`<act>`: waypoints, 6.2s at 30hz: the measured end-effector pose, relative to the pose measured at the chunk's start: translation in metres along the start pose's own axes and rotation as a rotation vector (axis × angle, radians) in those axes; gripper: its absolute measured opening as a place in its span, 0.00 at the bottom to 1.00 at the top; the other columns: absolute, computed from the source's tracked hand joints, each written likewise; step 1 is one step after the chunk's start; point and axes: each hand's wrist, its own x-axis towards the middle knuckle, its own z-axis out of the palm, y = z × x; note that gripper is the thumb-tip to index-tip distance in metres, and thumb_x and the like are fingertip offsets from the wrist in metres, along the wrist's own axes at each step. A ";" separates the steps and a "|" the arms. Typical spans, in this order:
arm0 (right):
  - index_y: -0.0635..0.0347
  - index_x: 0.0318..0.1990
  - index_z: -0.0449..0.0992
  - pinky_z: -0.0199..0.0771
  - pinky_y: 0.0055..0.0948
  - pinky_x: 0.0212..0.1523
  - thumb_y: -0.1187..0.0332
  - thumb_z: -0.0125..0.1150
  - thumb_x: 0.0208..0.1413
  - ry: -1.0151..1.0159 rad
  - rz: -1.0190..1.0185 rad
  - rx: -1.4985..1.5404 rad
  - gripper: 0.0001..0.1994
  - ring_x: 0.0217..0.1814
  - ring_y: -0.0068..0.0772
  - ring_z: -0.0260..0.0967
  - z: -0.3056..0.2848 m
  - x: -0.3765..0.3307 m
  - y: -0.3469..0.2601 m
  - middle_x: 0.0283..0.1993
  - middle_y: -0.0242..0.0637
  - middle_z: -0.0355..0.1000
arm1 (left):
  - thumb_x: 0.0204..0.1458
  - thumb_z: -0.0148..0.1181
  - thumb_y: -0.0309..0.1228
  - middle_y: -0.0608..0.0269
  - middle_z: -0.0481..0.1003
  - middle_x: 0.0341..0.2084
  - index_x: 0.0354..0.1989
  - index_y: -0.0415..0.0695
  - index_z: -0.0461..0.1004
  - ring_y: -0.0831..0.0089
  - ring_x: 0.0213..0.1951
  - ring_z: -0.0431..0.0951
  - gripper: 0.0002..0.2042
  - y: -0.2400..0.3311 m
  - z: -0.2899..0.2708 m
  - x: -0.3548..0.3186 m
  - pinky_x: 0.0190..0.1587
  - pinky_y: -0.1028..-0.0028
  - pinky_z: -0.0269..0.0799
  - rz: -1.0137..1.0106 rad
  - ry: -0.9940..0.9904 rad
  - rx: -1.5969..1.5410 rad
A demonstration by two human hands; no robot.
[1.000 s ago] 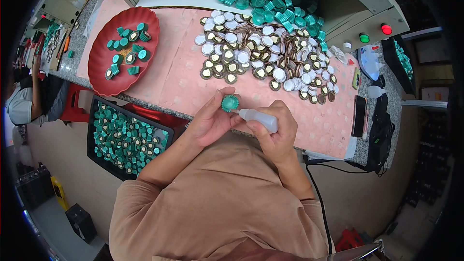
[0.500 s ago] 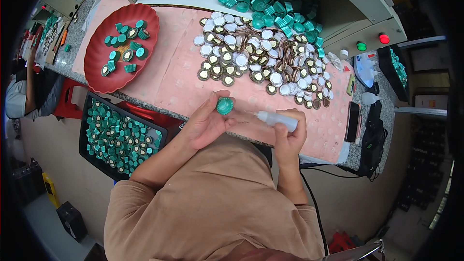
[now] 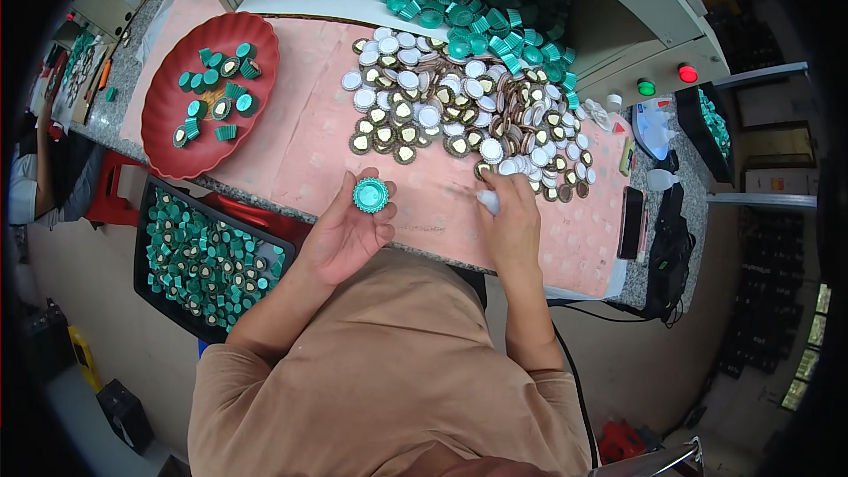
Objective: The person applies glue from a squeeze bottle into bottle caps and presses metal caps into them by hand.
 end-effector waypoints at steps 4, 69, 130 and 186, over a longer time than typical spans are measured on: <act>0.62 0.44 0.74 0.71 0.38 0.44 0.78 0.65 0.42 -0.143 0.018 0.224 0.18 0.47 0.44 0.69 -0.010 -0.010 -0.009 0.44 0.42 0.69 | 0.63 0.43 0.45 0.63 0.65 0.43 0.51 0.52 0.72 0.75 0.36 0.66 0.17 0.001 -0.002 0.000 0.37 0.76 0.71 -0.001 0.016 -0.014; 0.64 0.43 0.75 0.69 0.22 0.36 0.78 0.70 0.43 -0.232 -0.046 0.767 0.17 0.33 0.24 0.67 -0.004 -0.019 -0.031 0.41 0.35 0.70 | 0.56 0.54 0.20 0.60 0.66 0.56 0.57 0.40 0.68 0.71 0.55 0.69 0.18 -0.024 -0.003 -0.010 0.57 0.70 0.68 0.202 -0.076 0.938; 0.66 0.49 0.72 0.70 0.18 0.39 0.72 0.59 0.56 -0.220 0.191 1.002 0.14 0.38 0.17 0.69 0.012 -0.008 -0.019 0.41 0.34 0.73 | 0.44 0.61 0.19 0.54 0.71 0.42 0.52 0.40 0.68 0.59 0.43 0.71 0.23 0.102 0.053 -0.025 0.48 0.67 0.67 1.234 0.564 2.114; 0.62 0.38 0.65 0.60 0.20 0.31 0.48 0.62 0.53 0.302 0.000 0.931 0.24 0.30 0.21 0.59 -0.025 -0.019 -0.044 0.34 0.33 0.65 | 0.58 0.55 0.34 0.63 0.69 0.50 0.60 0.48 0.61 0.70 0.43 0.75 0.21 -0.011 0.017 0.015 0.43 0.70 0.77 -0.001 -0.199 0.267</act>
